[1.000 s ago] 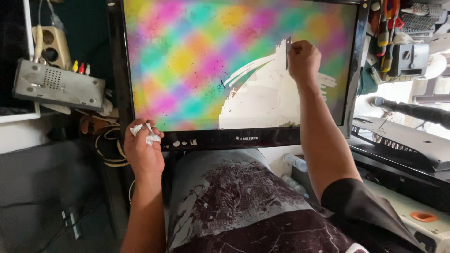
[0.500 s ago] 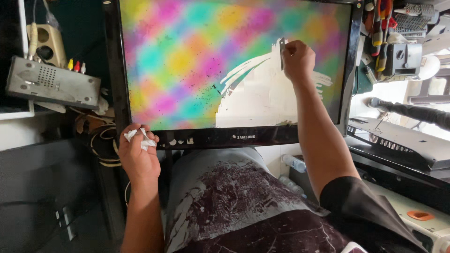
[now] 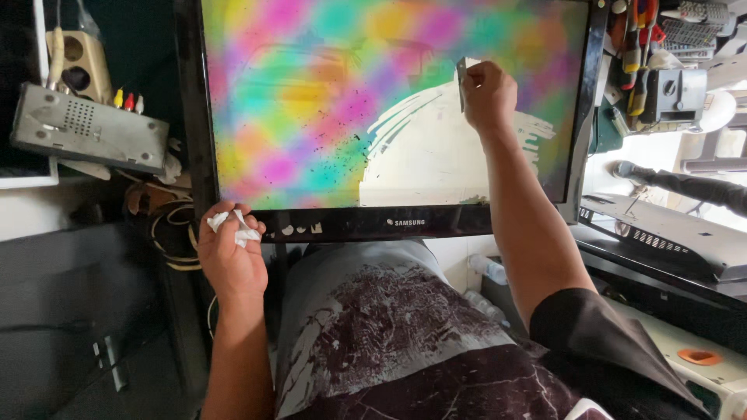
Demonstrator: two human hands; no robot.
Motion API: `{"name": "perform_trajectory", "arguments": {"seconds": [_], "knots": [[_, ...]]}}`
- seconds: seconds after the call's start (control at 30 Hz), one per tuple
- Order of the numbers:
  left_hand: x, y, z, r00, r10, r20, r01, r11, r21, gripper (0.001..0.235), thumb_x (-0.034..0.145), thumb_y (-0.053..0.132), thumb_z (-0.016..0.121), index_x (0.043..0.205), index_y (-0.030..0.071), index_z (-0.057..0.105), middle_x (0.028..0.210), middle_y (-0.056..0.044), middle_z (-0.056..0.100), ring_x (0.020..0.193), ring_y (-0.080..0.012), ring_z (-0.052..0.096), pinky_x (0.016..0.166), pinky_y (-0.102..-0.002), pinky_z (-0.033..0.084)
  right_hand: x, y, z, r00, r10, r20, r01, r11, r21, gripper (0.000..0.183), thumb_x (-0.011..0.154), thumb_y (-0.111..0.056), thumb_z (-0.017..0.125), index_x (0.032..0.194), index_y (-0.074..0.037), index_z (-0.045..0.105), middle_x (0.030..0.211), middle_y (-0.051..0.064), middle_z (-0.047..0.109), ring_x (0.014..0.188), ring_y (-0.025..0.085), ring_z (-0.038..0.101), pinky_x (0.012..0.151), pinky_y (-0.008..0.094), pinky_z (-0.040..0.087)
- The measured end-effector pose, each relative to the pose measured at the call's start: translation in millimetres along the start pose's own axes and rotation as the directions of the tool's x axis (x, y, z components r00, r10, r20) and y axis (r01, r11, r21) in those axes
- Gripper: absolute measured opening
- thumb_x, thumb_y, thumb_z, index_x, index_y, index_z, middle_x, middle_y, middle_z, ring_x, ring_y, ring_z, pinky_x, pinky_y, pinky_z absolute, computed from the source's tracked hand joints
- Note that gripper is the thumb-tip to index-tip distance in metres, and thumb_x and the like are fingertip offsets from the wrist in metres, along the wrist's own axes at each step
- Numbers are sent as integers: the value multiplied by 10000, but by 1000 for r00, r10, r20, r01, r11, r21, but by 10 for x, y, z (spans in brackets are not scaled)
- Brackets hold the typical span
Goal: The person scrapes a white substance off a Samsung television screen using a metal scraper. They wipe the screen with a white cloth and continue scraping the residue from the surface.
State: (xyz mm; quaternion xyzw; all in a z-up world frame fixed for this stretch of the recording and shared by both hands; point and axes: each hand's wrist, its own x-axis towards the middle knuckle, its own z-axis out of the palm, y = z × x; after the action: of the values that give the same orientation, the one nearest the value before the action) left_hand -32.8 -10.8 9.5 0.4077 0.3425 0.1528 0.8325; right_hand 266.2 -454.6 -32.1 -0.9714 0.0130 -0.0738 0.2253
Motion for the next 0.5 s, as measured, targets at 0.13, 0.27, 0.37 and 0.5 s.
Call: {"name": "perform_trajectory", "arguments": {"seconds": [0.13, 0.27, 0.37, 0.5], "knots": [[-93, 114, 87, 992, -82, -99, 80, 996, -24, 169, 960, 30, 592, 1109, 84, 649, 996, -163, 632, 755, -227, 565, 712, -369, 480, -563, -720, 332, 987, 98, 126, -96, 995, -27, 196, 1024, -379, 664, 922, -252, 774, 890, -24, 790, 779, 236, 713, 629, 425, 524], [-62, 18, 14, 998, -40, -53, 41, 999, 14, 220, 1011, 45, 571, 1224, 76, 618, 1039, -173, 687, 758, -174, 622, 757, -342, 572, -1339, -1300, 663, 939, -197, 283, 173, 979, 108, 139, 876, -256, 775, 1015, -262, 773, 880, -22, 762, 882, 255, 774, 812, 429, 632], [3, 8, 38, 999, -32, -36, 32, 999, 1, 216, 1013, 51, 574, 1223, 78, 616, 1043, -173, 686, 755, -171, 617, 752, -337, 568, -900, -834, 467, 964, -138, 226, 129, 990, 55, 121, 916, -262, 760, 1035, -257, 779, 882, 7, 768, 892, 280, 777, 827, 453, 628], [10, 42, -36, 998, -22, -60, 22, 1000, -5, 217, 1007, 52, 588, 1218, 78, 635, 1037, -186, 702, 735, -182, 620, 766, -352, 584, -222, -39, -61, 973, 208, 94, -201, 976, -86, 179, 937, -304, 752, 1091, -215, 772, 945, 53, 783, 983, 349, 760, 889, 519, 585]]}}
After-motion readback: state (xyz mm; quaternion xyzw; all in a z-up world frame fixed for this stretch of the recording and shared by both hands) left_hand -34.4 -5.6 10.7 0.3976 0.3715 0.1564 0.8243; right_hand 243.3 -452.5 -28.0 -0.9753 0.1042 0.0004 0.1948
